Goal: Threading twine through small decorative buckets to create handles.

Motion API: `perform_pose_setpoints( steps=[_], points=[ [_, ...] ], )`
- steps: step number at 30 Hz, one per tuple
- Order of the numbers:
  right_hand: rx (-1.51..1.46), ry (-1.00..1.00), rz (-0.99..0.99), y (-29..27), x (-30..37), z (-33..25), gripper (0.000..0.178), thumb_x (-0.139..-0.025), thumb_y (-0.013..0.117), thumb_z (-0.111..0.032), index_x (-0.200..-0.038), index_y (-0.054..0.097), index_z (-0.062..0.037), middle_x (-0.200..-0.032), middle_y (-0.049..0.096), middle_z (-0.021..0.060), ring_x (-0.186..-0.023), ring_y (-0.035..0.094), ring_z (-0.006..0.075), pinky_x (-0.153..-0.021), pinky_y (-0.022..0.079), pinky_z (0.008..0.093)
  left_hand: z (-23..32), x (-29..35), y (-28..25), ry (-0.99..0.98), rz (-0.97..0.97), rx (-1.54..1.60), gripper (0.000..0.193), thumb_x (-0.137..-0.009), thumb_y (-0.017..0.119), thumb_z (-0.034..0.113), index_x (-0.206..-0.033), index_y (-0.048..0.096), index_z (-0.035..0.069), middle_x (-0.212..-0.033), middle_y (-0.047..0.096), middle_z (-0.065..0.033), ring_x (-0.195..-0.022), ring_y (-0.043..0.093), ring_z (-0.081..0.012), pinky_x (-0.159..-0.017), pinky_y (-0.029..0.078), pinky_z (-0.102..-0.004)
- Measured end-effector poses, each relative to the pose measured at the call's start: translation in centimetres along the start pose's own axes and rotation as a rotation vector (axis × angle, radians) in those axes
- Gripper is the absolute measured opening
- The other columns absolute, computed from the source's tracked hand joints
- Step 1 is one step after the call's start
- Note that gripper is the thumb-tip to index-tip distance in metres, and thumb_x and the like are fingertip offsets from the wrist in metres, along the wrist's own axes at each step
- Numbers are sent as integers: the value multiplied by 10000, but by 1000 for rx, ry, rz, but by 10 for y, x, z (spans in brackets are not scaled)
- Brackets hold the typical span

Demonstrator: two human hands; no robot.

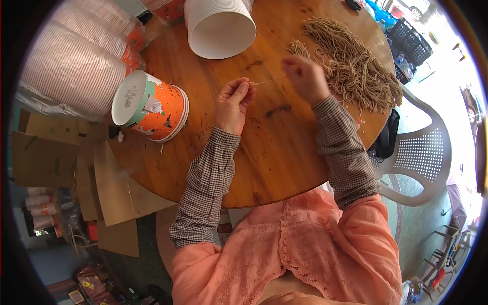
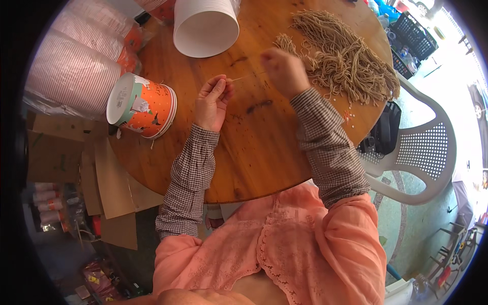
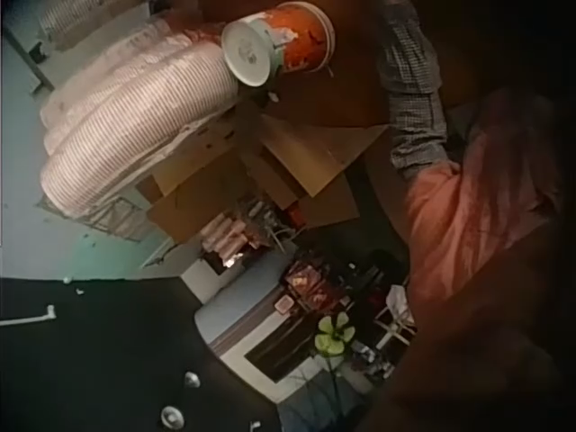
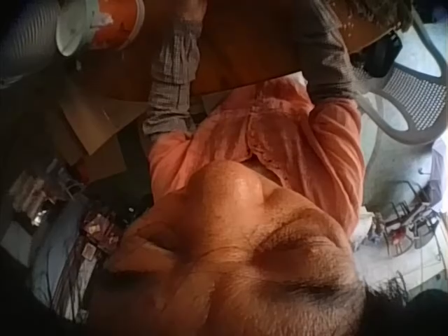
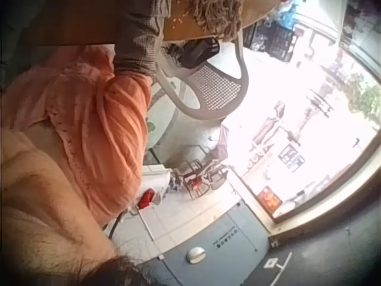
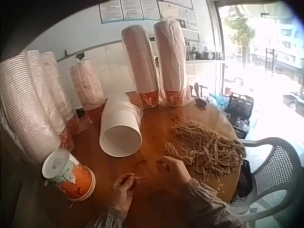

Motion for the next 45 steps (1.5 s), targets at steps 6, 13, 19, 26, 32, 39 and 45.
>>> perform_pose_setpoints(
  steps=[6, 13, 19, 26, 32, 39, 45],
  points=[
    [-171, 70, -311, 37, 12, -26, 182, -884, 659, -148, -988, 656, 0, -729, 621, 32, -635, 543, 65, -604, 478, 249, 9, -2, -5, 102, 41, 30, 110, -913, 636, 61, -1021, 640, 40, -965, 673, -62, -882, 650, -145, -792, 548, -246],
    [-100, -7, -548, 55, 22, -28, 181, -864, 659, -139, -963, 652, 12, -750, 634, 42, -674, 586, 93, -628, 495, 267, 1, -1, 2, 0, -16, 129, 122, -922, 601, 36, -1042, 623, 46, -943, 653, -49, -855, 620, -131, -796, 520, -246],
    [-370, 376, -516, 59, 27, -22, 195, -886, 649, -172, -946, 658, 14, -686, 604, 24, -606, 559, 63, -563, 475, 246, 7, -1, 13, 75, -121, 13, 153, -952, 565, 85, -1093, 611, 46, -934, 652, -46, -858, 621, -125, -798, 513, -256],
    [-243, 216, -331, 39, 17, -30, 171, -885, 654, -153, -924, 660, 13, -645, 584, 18, -569, 524, 56, -529, 451, 246, -2, 3, 16, -134, -79, 126, 286, -988, 539, 272, -1119, 600, 25, -976, 649, -67, -878, 632, -147, -835, 524, -302],
    [-167, -12, -267, 35, 16, -45, 155, -862, 664, -132, -914, 657, 13, -692, 610, 87, -602, 562, 113, -583, 482, 278, -8, 0, 9, -140, -95, 102, 337, -965, 579, 323, -1100, 630, 17, -971, 658, -63, -873, 642, -148, -818, 540, -303],
    [-64, 70, -337, 41, 17, -33, 165, -866, 645, -127, -952, 661, 13, -741, 642, 85, -631, 588, 108, -604, 494, 264, 6, 4, 4, 33, 21, -98, 184, -929, 647, 191, -1021, 702, 41, -911, 692, -23, -818, 638, -102, -762, 533, -255],
    [-603, 449, -462, 64, 28, -30, 247, -907, 643, -178, -1073, 616, 2, -859, 669, 14, -682, 594, 70, -590, 487, 215, 9, 3, 6, 121, -10, -209, 192, -937, 633, 166, -1058, 705, 36, -947, 672, -5, -869, 607, -88, -797, 487, -235]
  ],
)
Point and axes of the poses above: each hand's wrist, its own x-axis away from the middle knuckle, its own y-axis out of the palm, z = x × y, the point moved 8 cm from there along -x, towards the middle knuckle
